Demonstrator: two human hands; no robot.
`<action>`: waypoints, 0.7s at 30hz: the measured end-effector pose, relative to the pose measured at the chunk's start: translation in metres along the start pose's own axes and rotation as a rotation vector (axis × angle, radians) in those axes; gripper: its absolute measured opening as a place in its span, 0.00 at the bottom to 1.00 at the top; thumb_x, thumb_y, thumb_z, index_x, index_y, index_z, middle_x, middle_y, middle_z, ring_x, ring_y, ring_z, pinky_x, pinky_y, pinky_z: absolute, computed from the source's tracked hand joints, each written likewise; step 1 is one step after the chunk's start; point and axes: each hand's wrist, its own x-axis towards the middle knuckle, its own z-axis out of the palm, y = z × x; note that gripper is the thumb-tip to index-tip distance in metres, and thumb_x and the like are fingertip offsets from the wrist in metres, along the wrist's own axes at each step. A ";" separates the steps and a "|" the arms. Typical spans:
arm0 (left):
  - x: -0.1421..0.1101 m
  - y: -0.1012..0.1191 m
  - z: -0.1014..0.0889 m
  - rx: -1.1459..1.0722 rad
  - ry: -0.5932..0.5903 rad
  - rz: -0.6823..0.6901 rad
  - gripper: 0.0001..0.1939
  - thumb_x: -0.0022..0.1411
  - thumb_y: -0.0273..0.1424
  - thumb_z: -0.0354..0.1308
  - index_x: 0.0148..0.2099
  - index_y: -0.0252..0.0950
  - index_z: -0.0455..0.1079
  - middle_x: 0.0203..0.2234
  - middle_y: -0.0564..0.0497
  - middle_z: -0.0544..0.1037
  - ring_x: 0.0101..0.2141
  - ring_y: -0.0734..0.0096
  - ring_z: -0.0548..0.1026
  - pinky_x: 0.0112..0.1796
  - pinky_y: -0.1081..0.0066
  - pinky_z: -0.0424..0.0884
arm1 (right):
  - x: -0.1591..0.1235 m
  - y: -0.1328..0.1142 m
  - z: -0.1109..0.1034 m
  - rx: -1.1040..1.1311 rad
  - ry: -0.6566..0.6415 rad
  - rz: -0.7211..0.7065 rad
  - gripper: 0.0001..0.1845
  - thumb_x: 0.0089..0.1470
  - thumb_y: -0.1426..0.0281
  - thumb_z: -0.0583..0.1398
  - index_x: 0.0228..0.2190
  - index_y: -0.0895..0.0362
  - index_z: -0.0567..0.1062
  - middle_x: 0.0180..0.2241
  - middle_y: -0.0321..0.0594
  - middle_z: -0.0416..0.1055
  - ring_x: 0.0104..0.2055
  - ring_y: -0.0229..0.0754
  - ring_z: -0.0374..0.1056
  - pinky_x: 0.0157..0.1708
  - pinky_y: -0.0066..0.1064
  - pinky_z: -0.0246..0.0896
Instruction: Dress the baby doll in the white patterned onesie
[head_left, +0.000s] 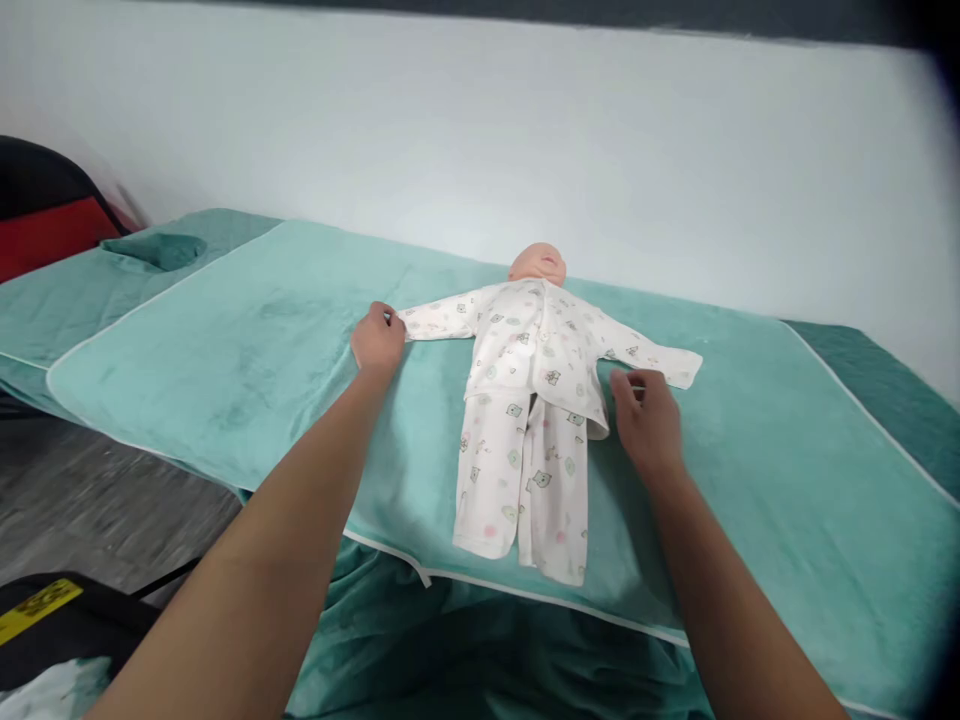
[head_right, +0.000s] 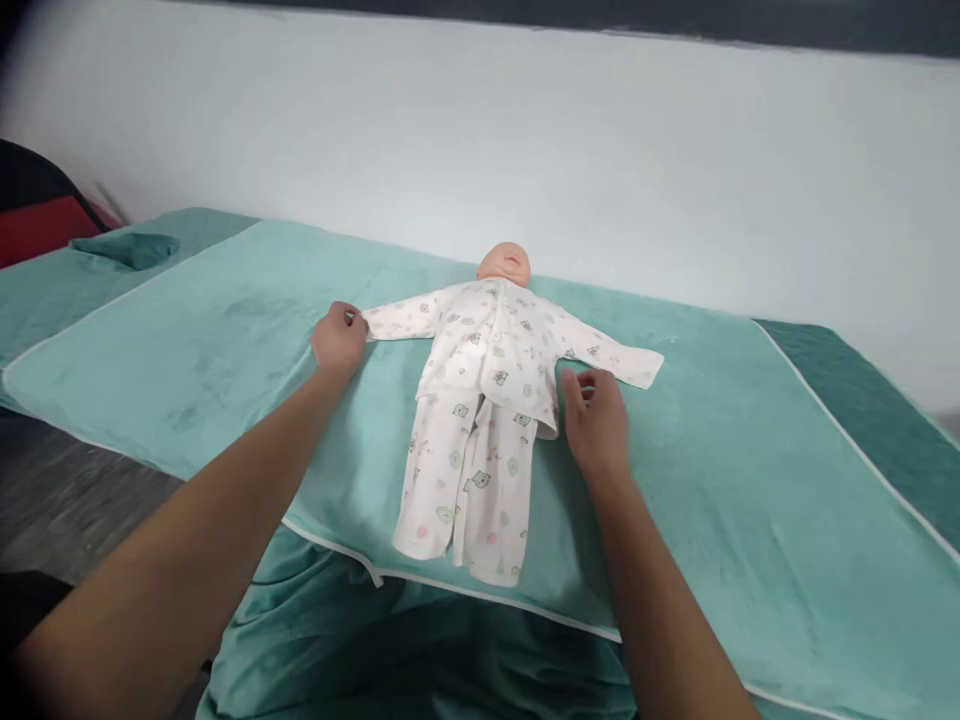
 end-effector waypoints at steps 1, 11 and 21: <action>0.000 0.000 0.000 -0.013 0.002 -0.004 0.13 0.66 0.32 0.51 0.49 0.40 0.72 0.39 0.45 0.81 0.42 0.56 0.77 0.38 0.66 0.64 | 0.016 -0.003 0.010 -0.047 -0.015 0.025 0.23 0.63 0.48 0.53 0.35 0.56 0.71 0.35 0.46 0.75 0.37 0.47 0.68 0.36 0.36 0.58; -0.006 0.004 -0.018 -0.172 0.048 -0.054 0.13 0.65 0.32 0.52 0.48 0.38 0.73 0.35 0.47 0.80 0.38 0.61 0.75 0.36 0.69 0.62 | 0.024 0.001 0.039 -0.150 -0.143 -0.066 0.12 0.60 0.60 0.53 0.37 0.53 0.72 0.40 0.44 0.76 0.38 0.46 0.68 0.34 0.33 0.53; -0.125 0.058 -0.026 -0.578 -0.369 0.108 0.22 0.69 0.46 0.50 0.51 0.37 0.76 0.41 0.49 0.83 0.42 0.65 0.79 0.44 0.70 0.73 | 0.029 0.001 0.035 -0.003 -0.233 -0.068 0.19 0.62 0.55 0.50 0.41 0.53 0.73 0.37 0.42 0.77 0.38 0.47 0.70 0.37 0.35 0.57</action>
